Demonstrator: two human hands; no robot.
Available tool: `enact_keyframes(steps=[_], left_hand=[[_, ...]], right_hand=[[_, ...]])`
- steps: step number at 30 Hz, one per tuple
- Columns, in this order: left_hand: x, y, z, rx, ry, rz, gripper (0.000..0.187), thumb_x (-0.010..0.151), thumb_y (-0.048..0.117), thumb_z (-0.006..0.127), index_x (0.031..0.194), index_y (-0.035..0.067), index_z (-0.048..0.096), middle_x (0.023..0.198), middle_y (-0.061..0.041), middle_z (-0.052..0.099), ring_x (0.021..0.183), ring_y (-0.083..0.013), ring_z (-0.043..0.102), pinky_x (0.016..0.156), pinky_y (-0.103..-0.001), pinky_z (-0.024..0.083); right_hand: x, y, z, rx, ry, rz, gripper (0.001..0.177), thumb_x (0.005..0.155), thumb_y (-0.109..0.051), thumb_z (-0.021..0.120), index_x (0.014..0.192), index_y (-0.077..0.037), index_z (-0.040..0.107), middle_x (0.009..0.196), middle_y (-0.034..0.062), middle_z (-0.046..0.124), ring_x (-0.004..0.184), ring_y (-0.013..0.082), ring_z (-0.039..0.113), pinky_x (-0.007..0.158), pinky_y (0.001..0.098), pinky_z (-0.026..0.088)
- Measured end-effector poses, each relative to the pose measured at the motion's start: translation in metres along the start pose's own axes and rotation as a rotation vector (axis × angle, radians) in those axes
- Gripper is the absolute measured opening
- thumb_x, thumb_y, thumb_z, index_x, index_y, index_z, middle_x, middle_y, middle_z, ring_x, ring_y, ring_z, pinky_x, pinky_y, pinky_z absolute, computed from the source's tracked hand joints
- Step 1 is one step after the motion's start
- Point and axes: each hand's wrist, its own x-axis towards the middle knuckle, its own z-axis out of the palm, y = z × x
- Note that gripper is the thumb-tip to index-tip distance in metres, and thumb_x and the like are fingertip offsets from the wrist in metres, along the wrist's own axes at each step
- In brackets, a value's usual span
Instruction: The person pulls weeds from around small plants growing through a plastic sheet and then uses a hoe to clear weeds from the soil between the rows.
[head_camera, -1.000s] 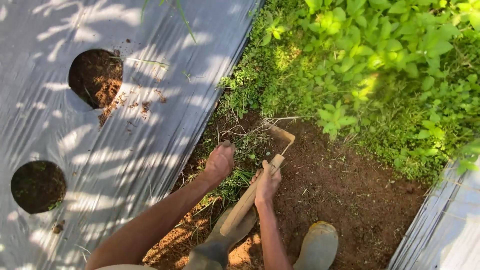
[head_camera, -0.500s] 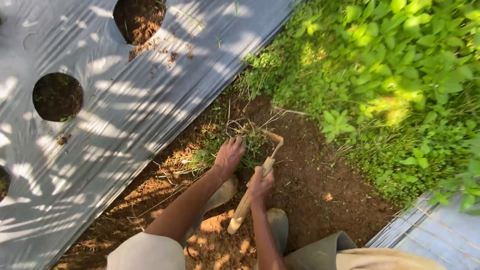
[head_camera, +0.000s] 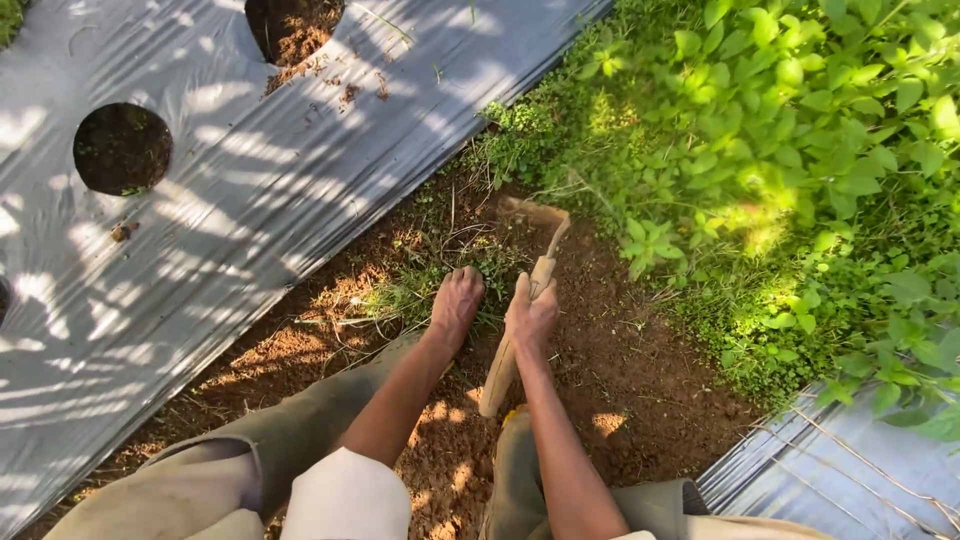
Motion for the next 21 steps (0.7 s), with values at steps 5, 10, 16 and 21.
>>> enact_keyframes(steps=[5, 10, 16, 21], left_hand=[[-0.001, -0.001, -0.009, -0.059, -0.085, 0.011, 0.028, 0.094, -0.002, 0.062, 0.121, 0.003, 0.069, 0.110, -0.011, 0.066, 0.104, -0.0234, 0.070, 0.086, -0.031, 0.056], [0.000, -0.008, -0.015, -0.091, -0.112, 0.003, 0.030, 0.095, -0.003, 0.062, 0.124, 0.002, 0.069, 0.113, -0.011, 0.068, 0.106, -0.0223, 0.070, 0.088, -0.030, 0.056], [-0.008, -0.007, -0.012, -0.150, -0.091, 0.000, 0.033, 0.093, -0.004, 0.064, 0.125, 0.001, 0.067, 0.115, -0.011, 0.068, 0.108, -0.0229, 0.069, 0.087, -0.031, 0.057], [-0.006, -0.014, -0.002, -0.186, -0.039, -0.029, 0.035, 0.092, -0.003, 0.065, 0.127, 0.002, 0.067, 0.117, -0.010, 0.069, 0.109, -0.0224, 0.069, 0.090, -0.031, 0.058]], right_hand=[[-0.009, -0.008, -0.008, -0.147, -0.074, -0.033, 0.032, 0.104, -0.034, 0.056, 0.101, -0.003, 0.057, 0.075, 0.0146, 0.062, 0.060, 0.0236, 0.063, 0.049, 0.0355, 0.054], [-0.008, -0.058, -0.014, 0.008, 0.085, -0.180, 0.026, 0.104, -0.031, 0.054, 0.101, -0.005, 0.055, 0.061, 0.0067, 0.059, 0.050, 0.0165, 0.062, 0.045, 0.0292, 0.053], [-0.021, -0.009, -0.002, -0.189, -0.158, -0.023, 0.025, 0.104, -0.026, 0.052, 0.102, -0.001, 0.056, 0.065, 0.0098, 0.058, 0.051, 0.0198, 0.060, 0.044, 0.0329, 0.052], [-0.007, -0.037, 0.001, -0.053, 0.010, -0.062, 0.025, 0.101, -0.028, 0.055, 0.099, -0.004, 0.056, 0.064, 0.0087, 0.063, 0.048, 0.0182, 0.066, 0.044, 0.0328, 0.054]])
